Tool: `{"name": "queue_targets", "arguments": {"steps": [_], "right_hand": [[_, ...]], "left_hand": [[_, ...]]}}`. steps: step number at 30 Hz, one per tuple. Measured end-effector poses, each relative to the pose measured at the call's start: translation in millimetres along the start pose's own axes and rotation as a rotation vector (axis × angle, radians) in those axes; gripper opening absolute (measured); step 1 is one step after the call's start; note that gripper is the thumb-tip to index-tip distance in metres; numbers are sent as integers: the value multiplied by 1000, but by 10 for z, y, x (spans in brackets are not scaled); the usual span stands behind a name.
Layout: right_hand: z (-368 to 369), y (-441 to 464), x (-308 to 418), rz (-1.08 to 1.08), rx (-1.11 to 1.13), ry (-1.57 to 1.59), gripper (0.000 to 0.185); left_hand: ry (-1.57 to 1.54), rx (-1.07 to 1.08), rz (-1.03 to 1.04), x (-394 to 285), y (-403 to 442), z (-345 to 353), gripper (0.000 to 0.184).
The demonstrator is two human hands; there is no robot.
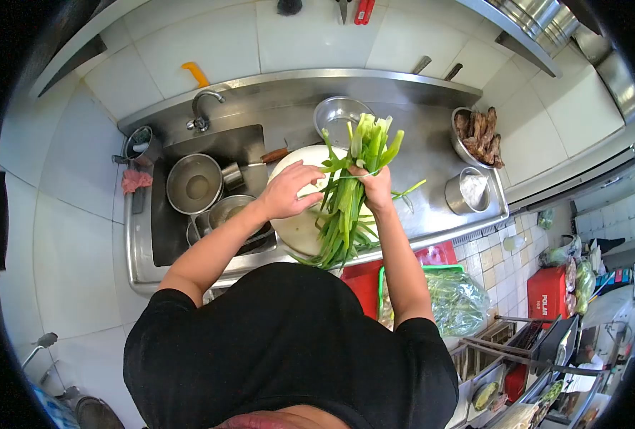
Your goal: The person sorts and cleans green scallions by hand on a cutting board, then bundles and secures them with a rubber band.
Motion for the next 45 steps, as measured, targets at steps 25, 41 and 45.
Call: {"name": "queue_targets", "arguments": {"steps": [25, 41, 45], "right_hand": [[439, 23, -39, 97, -55, -1161, 83], [-200, 179, 612, 136, 111, -1047, 77], [-328, 225, 1098, 50, 172, -1184, 78]], "left_hand": [[-276, -11, -241, -136, -190, 222, 51], [204, 18, -449, 862, -601, 340, 49], [301, 337, -643, 899, -583, 629, 70]]}}
Point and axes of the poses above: each hand's wrist, its own y-axis towards the middle knuckle, its own z-axis out of the palm, x = y × z, the point moved 1 cm from there along y, towards the middle knuckle, and after that the axes turned 6 degrees about -y, right-handed, at the moved point
